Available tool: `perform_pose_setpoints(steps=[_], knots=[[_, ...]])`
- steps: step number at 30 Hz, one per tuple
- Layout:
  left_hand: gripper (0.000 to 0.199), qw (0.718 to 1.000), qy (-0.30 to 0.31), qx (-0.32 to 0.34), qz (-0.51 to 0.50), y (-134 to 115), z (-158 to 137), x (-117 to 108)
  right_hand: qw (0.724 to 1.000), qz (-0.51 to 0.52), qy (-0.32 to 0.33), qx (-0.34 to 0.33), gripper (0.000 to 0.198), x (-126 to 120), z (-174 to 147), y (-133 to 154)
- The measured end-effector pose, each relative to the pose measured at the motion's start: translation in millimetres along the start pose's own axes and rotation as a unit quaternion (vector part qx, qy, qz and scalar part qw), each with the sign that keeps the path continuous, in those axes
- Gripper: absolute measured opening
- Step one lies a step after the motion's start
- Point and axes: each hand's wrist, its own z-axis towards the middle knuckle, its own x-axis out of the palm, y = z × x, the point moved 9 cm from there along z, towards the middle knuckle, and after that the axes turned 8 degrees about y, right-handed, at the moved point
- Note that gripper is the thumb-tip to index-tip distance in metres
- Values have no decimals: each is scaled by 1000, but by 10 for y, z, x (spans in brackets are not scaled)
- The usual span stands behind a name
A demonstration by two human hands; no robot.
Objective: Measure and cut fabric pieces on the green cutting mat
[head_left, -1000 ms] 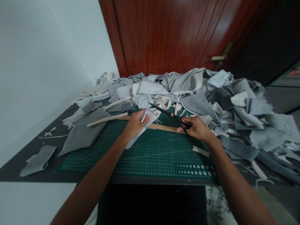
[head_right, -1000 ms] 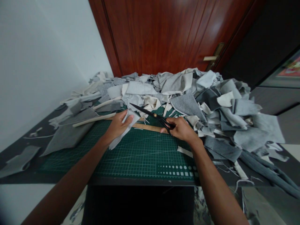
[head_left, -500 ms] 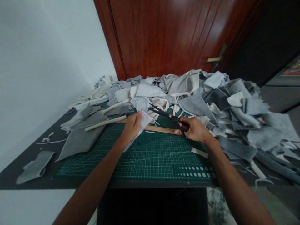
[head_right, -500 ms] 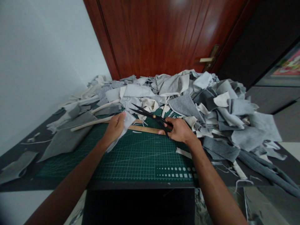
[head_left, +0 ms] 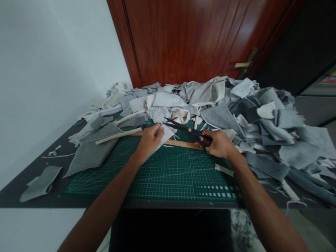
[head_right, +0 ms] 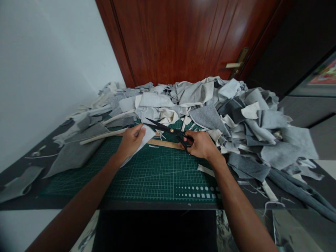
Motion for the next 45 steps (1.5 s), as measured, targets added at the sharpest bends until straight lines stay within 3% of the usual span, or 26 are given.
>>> perform_pose_setpoints(steps=[4,11,19,24,28,31,35,41,45], knots=[[38,999,-39,2,-4,21,-3,-78,1000,-10,-13,4,32,-47,-17,-73],[38,999,-26,18,14,-11,-3,-43,999,-45,-3,0,24,-38,-25,-8],[38,997,43,5,69,-11,-17,90,998,-58,-17,21,23,-19,-8,5],[34,994,88,16,67,-43,-39,219,995,-7,-85,58,26,-101,-22,-74],[34,997,48,-28,61,46,-41,194,986,18,-143,87,25,-211,-63,-154],[20,993,38,-86,72,198,-52,190,983,18,-160,94,25,-243,-77,-188],[3,988,68,-113,83,312,-71,229,984,10,-149,94,24,-214,-64,-207],[21,988,114,-69,84,189,-75,309,997,24,-64,21,24,-22,19,7],[28,989,105,-68,75,170,-76,303,999,-23,-41,19,18,61,47,106]])
